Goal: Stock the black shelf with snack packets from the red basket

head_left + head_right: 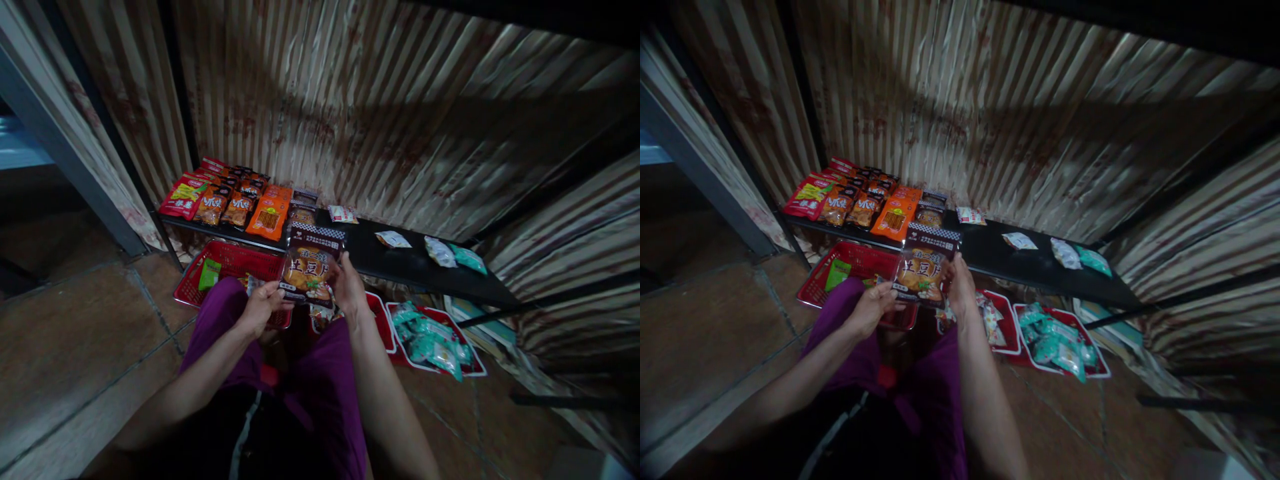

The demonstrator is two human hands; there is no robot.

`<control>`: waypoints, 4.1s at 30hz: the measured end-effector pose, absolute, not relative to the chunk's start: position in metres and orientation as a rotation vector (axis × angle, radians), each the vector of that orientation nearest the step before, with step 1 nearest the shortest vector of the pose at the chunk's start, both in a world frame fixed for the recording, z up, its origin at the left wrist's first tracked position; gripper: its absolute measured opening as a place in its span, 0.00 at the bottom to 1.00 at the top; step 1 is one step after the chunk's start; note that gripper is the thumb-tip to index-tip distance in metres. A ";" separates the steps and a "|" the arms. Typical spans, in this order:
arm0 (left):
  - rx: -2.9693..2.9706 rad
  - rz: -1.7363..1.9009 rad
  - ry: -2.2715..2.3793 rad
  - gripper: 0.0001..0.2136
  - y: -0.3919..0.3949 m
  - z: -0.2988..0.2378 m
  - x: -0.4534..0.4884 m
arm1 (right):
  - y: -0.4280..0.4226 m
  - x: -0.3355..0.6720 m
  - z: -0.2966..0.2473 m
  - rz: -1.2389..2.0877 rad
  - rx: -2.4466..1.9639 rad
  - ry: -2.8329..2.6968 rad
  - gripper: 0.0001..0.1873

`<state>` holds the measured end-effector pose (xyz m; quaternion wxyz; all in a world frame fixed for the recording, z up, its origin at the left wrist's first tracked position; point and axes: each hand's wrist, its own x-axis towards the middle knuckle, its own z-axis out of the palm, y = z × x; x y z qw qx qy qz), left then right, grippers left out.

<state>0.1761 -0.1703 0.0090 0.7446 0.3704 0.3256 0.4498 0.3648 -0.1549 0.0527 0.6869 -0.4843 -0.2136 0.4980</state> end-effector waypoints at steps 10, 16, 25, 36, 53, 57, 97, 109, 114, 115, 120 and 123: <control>0.675 1.129 0.783 0.15 -0.163 0.000 0.183 | -0.197 0.329 0.013 1.214 -1.063 -0.286 0.19; 0.736 1.061 0.820 0.14 -0.164 -0.008 0.182 | -0.197 0.325 0.016 1.103 -1.044 -0.168 0.19; 1.927 1.508 1.318 0.17 -0.111 0.061 0.160 | -0.206 0.321 0.014 1.023 -1.152 -0.371 0.18; 2.039 1.161 1.312 0.05 -0.065 0.103 0.173 | -0.220 0.319 0.020 1.114 -1.159 -0.362 0.19; 2.056 1.242 1.395 0.04 -0.055 0.100 0.192 | -0.228 0.314 0.016 1.013 -1.010 -0.304 0.14; 2.051 1.236 1.403 0.04 -0.054 0.102 0.196 | -0.229 0.311 0.017 1.073 -0.950 -0.239 0.13; 0.742 1.211 0.723 0.20 -0.152 0.046 0.220 | -0.230 0.293 0.004 -0.213 -1.445 -1.568 0.21; 0.595 1.095 0.728 0.21 -0.146 0.014 0.191 | -0.215 0.322 0.015 0.326 -1.396 -0.807 0.21; 0.695 1.013 0.701 0.20 -0.155 0.006 0.182 | -0.192 0.344 0.035 0.805 -1.148 -0.511 0.24; 0.703 0.993 0.692 0.20 -0.156 0.006 0.181 | -0.188 0.346 0.037 0.871 -1.128 -0.507 0.23; 0.735 0.932 0.644 0.20 -0.159 0.005 0.180 | -0.179 0.352 0.033 0.941 -1.144 -0.439 0.20; 0.742 0.924 0.645 0.21 -0.161 0.003 0.179 | -0.175 0.354 0.029 0.931 -1.169 -0.382 0.20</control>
